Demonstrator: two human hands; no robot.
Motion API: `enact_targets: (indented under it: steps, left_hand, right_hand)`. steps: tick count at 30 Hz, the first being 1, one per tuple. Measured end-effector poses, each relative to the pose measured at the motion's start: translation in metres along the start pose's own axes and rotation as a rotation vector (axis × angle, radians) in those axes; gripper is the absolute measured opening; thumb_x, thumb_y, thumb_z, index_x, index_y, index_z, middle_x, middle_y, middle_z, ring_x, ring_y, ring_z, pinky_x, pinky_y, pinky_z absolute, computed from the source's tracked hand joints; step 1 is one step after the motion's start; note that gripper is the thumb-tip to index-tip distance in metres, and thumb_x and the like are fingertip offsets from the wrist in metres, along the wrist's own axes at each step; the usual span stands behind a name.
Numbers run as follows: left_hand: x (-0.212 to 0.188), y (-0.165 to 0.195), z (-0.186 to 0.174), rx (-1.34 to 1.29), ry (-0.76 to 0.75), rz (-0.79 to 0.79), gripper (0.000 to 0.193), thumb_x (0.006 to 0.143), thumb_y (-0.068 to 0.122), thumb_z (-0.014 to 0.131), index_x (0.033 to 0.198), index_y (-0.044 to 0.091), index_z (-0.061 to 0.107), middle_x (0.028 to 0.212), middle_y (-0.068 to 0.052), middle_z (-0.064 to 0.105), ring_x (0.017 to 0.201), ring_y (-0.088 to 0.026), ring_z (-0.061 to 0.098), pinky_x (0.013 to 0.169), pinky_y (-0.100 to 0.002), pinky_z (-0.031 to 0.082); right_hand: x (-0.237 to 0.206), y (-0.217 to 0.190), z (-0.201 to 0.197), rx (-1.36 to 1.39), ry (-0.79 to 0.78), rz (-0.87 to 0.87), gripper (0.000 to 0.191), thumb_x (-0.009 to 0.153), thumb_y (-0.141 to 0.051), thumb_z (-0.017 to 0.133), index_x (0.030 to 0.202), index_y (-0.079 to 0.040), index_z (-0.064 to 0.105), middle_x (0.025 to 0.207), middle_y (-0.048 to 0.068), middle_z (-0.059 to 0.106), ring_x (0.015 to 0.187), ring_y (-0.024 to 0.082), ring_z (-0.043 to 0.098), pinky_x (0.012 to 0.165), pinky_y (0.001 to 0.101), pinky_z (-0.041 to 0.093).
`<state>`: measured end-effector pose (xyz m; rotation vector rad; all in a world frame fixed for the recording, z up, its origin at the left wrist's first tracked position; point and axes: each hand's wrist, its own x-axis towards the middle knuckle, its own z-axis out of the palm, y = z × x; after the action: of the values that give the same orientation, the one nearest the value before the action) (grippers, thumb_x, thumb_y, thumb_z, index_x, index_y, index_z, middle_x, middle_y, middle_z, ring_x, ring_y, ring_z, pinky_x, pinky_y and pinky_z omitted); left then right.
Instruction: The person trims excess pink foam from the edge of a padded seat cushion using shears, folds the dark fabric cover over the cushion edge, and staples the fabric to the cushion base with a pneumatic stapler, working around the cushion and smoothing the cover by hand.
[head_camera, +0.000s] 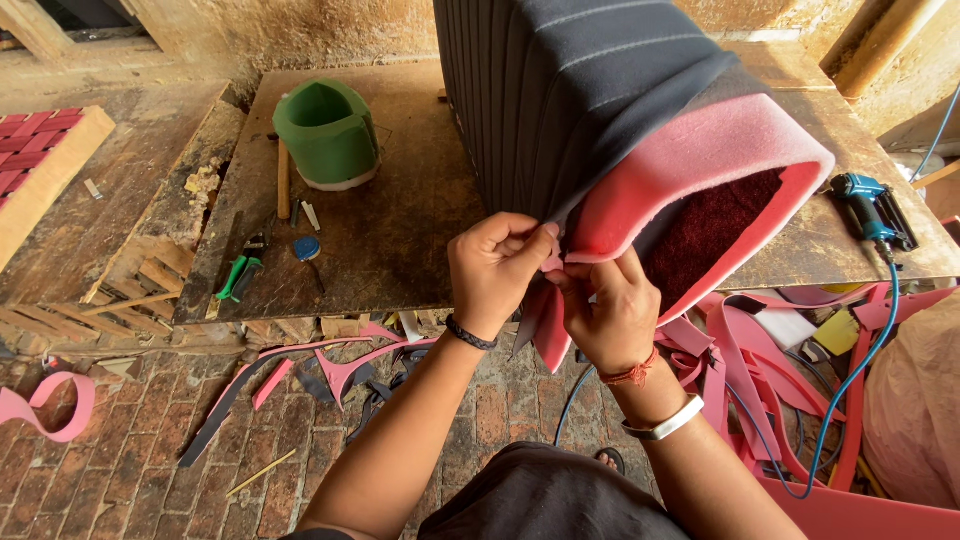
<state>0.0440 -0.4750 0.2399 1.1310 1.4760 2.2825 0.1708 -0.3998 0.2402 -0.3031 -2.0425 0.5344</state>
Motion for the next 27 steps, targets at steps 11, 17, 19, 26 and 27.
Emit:
enact_targets:
  steps: [11,17,19,26,27]
  left_hand:
    - [0.011,-0.024,-0.008,0.054,0.130,0.026,0.011,0.097,0.005,0.074,0.090,-0.003,0.069,0.080,-0.005,0.076,0.071,-0.006,0.069,0.066,-0.021,0.056]
    - [0.037,-0.019,-0.020,0.028,0.017,0.054,0.012,0.097,0.009,0.074,0.101,-0.001,0.067,0.092,-0.004,0.074,0.085,-0.007,0.070,0.077,-0.021,0.057]
    - [0.039,-0.009,-0.009,0.103,0.023,0.054,0.017,0.096,0.011,0.074,0.105,0.000,0.066,0.091,-0.004,0.072,0.083,-0.008,0.067,0.074,-0.023,0.055]
    - [0.041,0.018,0.038,0.307,0.088,0.396,0.031,0.088,0.017,0.079,0.111,0.002,0.065,0.094,-0.008,0.069,0.082,-0.015,0.066,0.074,-0.029,0.055]
    - [0.047,0.017,0.039,0.334,0.117,0.409,0.024,0.091,0.017,0.078,0.109,0.004,0.068,0.094,-0.008,0.071,0.081,-0.015,0.067,0.074,-0.028,0.056]
  right_hand:
    - [-0.006,0.018,0.002,-0.028,-0.048,-0.126,0.020,0.084,-0.001,0.081,0.101,-0.005,0.071,0.105,0.013,0.064,0.083,0.029,0.070,0.066,0.0375,0.056]
    - [-0.019,0.023,-0.005,0.073,-0.080,-0.063,0.028,0.085,-0.007,0.078,0.110,-0.005,0.066,0.110,0.015,0.060,0.093,0.027,0.067,0.078,0.0342,0.057]
    - [-0.018,0.016,-0.011,0.063,0.000,-0.051,0.047,0.077,-0.012,0.076,0.117,0.001,0.055,0.113,0.019,0.056,0.102,0.031,0.060,0.088,0.0365,0.052]
    - [0.041,-0.009,-0.029,0.349,0.126,0.175,0.049,0.090,-0.028,0.078,0.117,0.002,0.050,0.103,0.014,0.059,0.093,0.015,0.063,0.077,0.0287,0.054]
    - [0.052,-0.008,-0.033,0.225,0.058,0.266,0.037,0.090,-0.026,0.078,0.107,0.001,0.060,0.089,0.011,0.066,0.079,0.016,0.066,0.069,0.0300,0.054]
